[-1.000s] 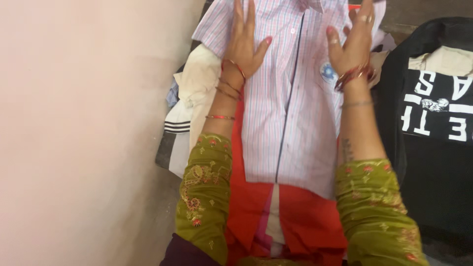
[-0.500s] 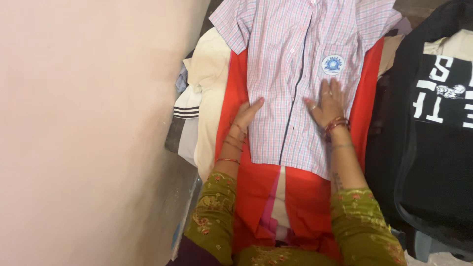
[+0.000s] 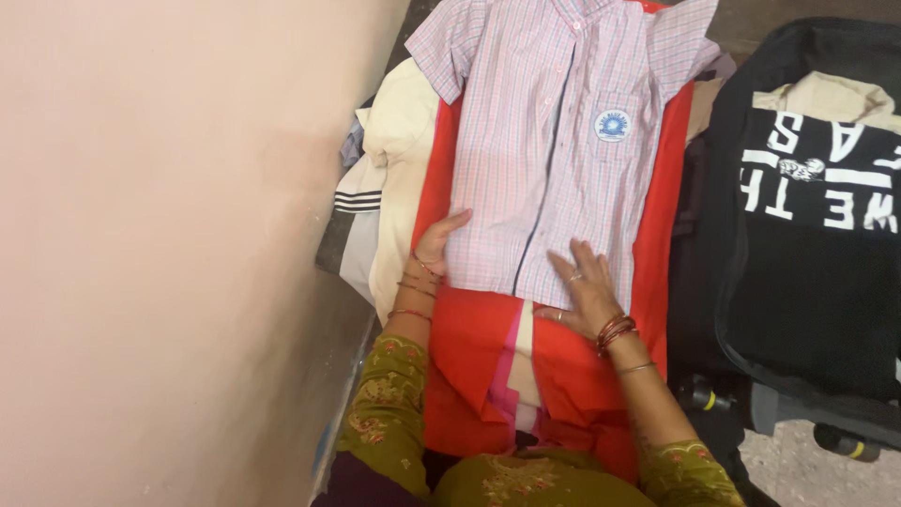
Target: The person smooths a pair of red trousers and then fastens the buttons of a shirt before placing it on top of other clothes in a suitcase.
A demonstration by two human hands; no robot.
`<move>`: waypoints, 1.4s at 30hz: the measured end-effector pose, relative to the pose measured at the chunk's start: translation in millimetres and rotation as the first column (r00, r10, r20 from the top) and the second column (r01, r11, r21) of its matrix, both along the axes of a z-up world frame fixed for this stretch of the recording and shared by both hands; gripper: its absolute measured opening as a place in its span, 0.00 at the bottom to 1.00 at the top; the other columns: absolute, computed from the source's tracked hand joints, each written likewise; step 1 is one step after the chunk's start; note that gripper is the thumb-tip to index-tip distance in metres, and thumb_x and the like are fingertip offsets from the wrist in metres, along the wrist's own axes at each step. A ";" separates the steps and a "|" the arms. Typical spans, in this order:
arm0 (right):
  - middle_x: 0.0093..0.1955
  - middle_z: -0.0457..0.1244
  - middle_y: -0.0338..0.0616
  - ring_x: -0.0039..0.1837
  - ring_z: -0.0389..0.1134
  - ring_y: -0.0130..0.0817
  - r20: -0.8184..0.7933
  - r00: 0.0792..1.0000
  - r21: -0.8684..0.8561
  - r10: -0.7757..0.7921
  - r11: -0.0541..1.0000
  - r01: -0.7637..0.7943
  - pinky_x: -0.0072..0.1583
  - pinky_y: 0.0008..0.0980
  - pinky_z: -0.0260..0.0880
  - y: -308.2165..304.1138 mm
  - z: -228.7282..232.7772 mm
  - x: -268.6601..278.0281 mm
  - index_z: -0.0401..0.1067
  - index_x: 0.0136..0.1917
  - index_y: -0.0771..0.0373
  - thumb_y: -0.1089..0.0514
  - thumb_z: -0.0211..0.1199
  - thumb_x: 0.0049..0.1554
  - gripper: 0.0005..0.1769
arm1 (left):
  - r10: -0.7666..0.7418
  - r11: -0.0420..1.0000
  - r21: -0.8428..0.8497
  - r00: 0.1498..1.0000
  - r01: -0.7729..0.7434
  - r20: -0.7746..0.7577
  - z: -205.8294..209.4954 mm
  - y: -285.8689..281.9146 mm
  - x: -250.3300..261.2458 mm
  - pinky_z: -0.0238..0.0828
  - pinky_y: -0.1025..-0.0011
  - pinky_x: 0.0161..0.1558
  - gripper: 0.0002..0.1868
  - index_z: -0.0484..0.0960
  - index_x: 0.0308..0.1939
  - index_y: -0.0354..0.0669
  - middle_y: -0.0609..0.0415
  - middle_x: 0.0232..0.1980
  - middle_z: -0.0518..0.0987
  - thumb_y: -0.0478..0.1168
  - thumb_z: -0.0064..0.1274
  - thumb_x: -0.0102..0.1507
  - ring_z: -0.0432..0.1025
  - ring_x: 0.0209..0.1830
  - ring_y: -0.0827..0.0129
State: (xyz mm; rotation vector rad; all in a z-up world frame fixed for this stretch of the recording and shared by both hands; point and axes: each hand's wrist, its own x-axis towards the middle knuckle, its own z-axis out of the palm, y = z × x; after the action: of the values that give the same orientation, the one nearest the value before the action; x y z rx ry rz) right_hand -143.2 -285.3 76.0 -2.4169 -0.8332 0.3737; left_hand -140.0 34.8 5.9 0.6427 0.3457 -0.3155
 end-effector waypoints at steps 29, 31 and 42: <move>0.58 0.69 0.47 0.57 0.72 0.43 -0.517 0.777 0.637 -0.359 0.446 0.629 0.58 0.39 0.73 -20.0 -57.8 -12.9 0.74 0.58 0.61 0.59 0.64 0.55 0.17 | -0.316 -0.214 0.893 0.893 -0.396 0.320 34.7 -121.1 -16.8 0.69 0.53 0.54 0.21 0.78 0.51 0.29 0.34 0.51 0.77 0.46 0.56 0.65 0.71 0.52 0.44; 0.55 0.69 0.47 0.55 0.72 0.41 -0.812 0.543 0.558 -0.213 -0.008 0.830 0.57 0.38 0.73 -33.4 -71.2 -3.2 0.74 0.56 0.63 0.59 0.62 0.57 0.14 | -0.261 -0.233 0.891 0.908 -0.388 0.328 38.5 -121.0 -24.3 0.69 0.52 0.53 0.28 0.77 0.52 0.27 0.33 0.50 0.77 0.51 0.60 0.62 0.71 0.52 0.43; 0.50 0.68 0.45 0.51 0.72 0.37 -0.873 0.486 0.461 0.047 -0.245 0.853 0.56 0.36 0.73 -45.5 -115.0 4.8 0.72 0.52 0.68 0.62 0.60 0.56 0.11 | -0.151 -0.047 0.958 0.950 -0.284 0.274 44.7 -110.6 -13.1 0.78 0.58 0.45 0.17 0.86 0.45 0.43 0.45 0.39 0.85 0.46 0.54 0.57 0.81 0.39 0.53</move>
State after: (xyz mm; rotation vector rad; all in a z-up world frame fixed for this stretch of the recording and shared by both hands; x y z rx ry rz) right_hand -138.4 -330.8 -39.1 -0.7258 0.3739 0.0964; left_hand -153.1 -75.7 50.5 2.2253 0.2524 0.2763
